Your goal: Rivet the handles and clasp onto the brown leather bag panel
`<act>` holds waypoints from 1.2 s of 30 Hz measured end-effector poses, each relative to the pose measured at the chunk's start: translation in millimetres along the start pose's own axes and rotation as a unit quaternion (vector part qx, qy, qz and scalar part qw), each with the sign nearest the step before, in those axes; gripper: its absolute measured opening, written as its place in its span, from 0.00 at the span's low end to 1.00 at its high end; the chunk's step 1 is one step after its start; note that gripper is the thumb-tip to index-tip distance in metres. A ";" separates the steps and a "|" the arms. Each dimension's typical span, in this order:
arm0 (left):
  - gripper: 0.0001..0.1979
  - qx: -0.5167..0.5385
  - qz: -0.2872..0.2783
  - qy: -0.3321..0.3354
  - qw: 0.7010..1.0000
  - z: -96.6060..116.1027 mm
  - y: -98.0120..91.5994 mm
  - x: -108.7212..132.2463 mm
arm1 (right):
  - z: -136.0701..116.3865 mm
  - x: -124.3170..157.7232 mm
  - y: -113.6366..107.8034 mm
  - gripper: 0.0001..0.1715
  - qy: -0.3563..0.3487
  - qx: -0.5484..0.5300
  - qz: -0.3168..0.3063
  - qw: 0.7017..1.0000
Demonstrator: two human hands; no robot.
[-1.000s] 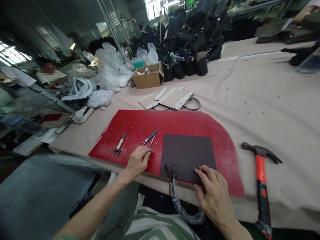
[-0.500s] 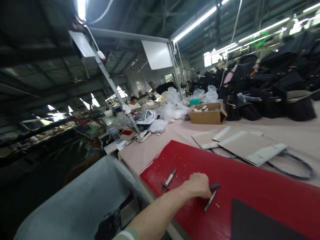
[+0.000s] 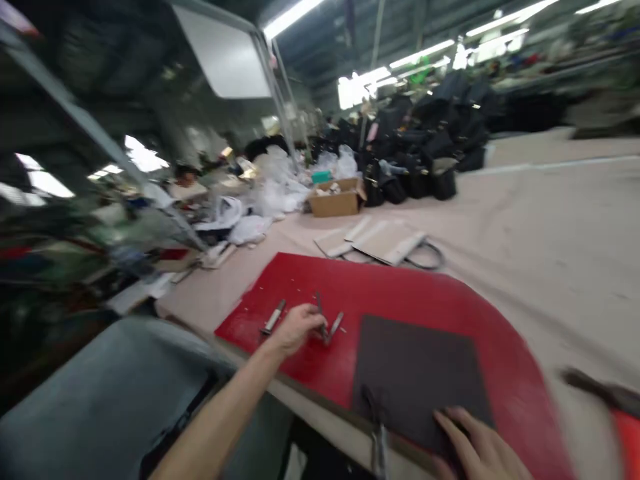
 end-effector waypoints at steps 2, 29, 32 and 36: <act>0.25 0.152 -0.037 -0.017 0.988 -21.3 19.3 0.0 | -14.6 19.1 -23.2 0.18 0.019 -0.004 -0.081 0.996; 0.06 -0.061 -0.044 0.197 0.978 -59.8 129.5 44.7 | -33.6 11.8 -32.6 0.24 0.131 -0.053 -0.144 0.979; 0.07 -0.076 -0.041 0.209 0.974 -57.8 131.7 45.2 | -33.0 13.9 -31.8 0.24 0.134 -0.055 -0.145 0.979; 0.06 -0.083 -0.047 0.206 0.974 -59.1 134.7 44.0 | -32.0 17.0 -30.0 0.23 0.136 -0.057 -0.149 0.978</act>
Point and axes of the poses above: each hand's wrist, its own x-axis away from the middle knuckle, its own y-axis out of the palm, z = x × y, the point moved 3 cm from there along -x, towards the middle knuckle, and after that the axes turned 13 degrees about -y, right-handed, at the moved point
